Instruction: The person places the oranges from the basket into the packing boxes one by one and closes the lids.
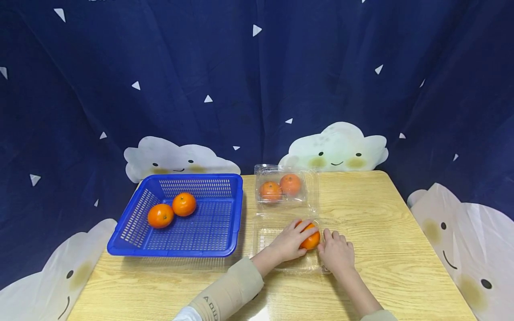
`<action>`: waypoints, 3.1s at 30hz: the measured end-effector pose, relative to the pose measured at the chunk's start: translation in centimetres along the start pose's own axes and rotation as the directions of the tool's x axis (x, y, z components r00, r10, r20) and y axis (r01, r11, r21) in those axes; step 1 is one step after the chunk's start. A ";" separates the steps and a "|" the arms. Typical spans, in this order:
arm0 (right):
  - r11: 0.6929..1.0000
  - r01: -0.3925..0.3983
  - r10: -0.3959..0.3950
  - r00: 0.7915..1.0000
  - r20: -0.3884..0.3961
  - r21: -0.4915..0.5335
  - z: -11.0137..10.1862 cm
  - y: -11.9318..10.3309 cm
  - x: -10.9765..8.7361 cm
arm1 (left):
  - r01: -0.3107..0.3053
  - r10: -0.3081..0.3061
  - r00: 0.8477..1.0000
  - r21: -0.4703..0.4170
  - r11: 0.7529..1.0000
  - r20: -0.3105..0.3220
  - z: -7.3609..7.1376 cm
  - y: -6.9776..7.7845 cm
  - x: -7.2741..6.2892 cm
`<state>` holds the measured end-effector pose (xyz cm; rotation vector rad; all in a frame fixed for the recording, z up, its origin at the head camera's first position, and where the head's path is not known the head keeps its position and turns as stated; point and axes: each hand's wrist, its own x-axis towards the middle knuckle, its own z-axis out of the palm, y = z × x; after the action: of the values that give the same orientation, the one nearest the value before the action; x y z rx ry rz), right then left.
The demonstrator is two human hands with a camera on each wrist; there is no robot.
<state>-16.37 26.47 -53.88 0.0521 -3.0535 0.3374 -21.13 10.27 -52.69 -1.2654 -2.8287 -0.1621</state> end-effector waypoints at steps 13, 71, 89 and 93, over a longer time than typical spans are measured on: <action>1.000 -0.006 0.006 1.000 -0.004 0.009 0.0 0.0 0.0 | -0.025 0.025 1.000 -0.019 1.000 0.002 -0.6 -0.3 -0.6; 1.000 -0.012 0.012 1.000 0.004 0.028 -0.2 -0.1 0.0 | 0.261 -0.266 0.893 -0.065 0.963 -0.362 -12.2 -13.8 -7.6; 1.000 -0.008 0.008 1.000 0.004 0.020 -0.1 0.0 0.0 | 0.678 -0.713 0.662 -0.223 0.701 -0.230 -11.6 -21.0 -11.1; 1.000 -0.004 0.004 1.000 -0.001 0.017 -0.2 0.0 0.0 | 0.720 -0.755 0.637 -0.229 0.655 -0.155 -11.5 -22.0 -12.0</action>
<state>-16.34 26.49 -53.66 0.0463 -3.0500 0.3639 -29.58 -14.45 -43.90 0.0290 -2.9475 -0.5105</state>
